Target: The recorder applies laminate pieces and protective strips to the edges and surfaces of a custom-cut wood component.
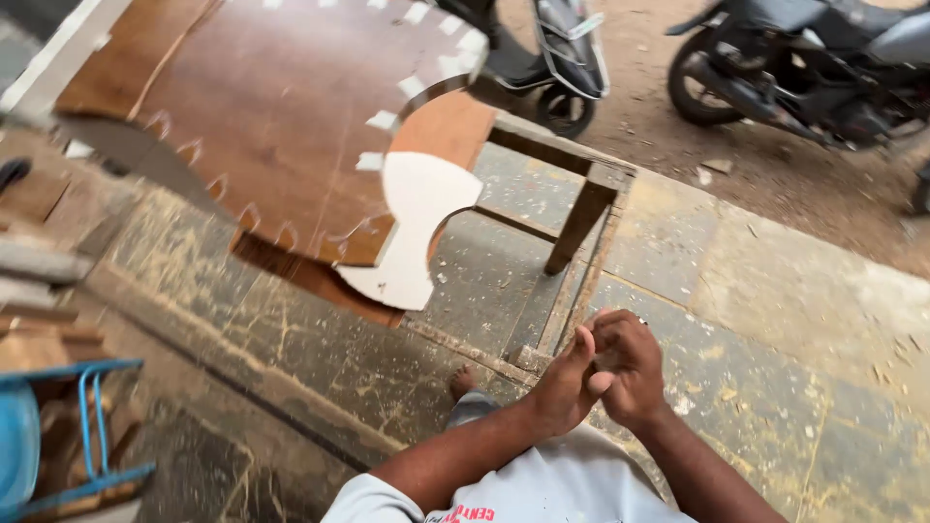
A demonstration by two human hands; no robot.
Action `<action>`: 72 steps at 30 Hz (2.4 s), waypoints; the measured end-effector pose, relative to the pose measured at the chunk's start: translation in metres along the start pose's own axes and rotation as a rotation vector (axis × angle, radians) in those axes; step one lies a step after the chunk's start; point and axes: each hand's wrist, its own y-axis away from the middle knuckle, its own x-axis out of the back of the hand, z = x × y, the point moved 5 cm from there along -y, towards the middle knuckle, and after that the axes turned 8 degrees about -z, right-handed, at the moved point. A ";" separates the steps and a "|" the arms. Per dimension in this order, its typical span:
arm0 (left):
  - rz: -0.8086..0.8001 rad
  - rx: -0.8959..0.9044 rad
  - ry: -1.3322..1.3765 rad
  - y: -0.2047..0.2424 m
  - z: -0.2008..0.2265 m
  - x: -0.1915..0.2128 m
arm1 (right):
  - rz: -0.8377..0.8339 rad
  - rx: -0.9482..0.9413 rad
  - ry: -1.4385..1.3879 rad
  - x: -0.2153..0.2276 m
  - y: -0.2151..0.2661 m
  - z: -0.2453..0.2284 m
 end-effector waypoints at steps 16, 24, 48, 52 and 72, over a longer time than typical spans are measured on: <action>0.664 -0.721 -0.292 0.055 0.088 0.099 | -0.654 0.560 0.357 -0.099 -0.276 -0.142; 1.054 -0.854 -0.470 0.072 0.060 0.125 | -1.040 0.843 0.543 -0.192 -0.364 -0.163; 1.239 -1.116 -0.194 0.010 0.036 0.090 | -1.182 0.946 0.336 -0.173 -0.383 -0.139; 1.241 -1.088 -0.211 0.015 0.042 0.094 | -1.245 0.671 0.315 -0.179 -0.390 -0.136; 1.205 -1.038 -0.219 0.020 0.032 0.108 | -1.230 1.052 0.408 -0.188 -0.373 -0.134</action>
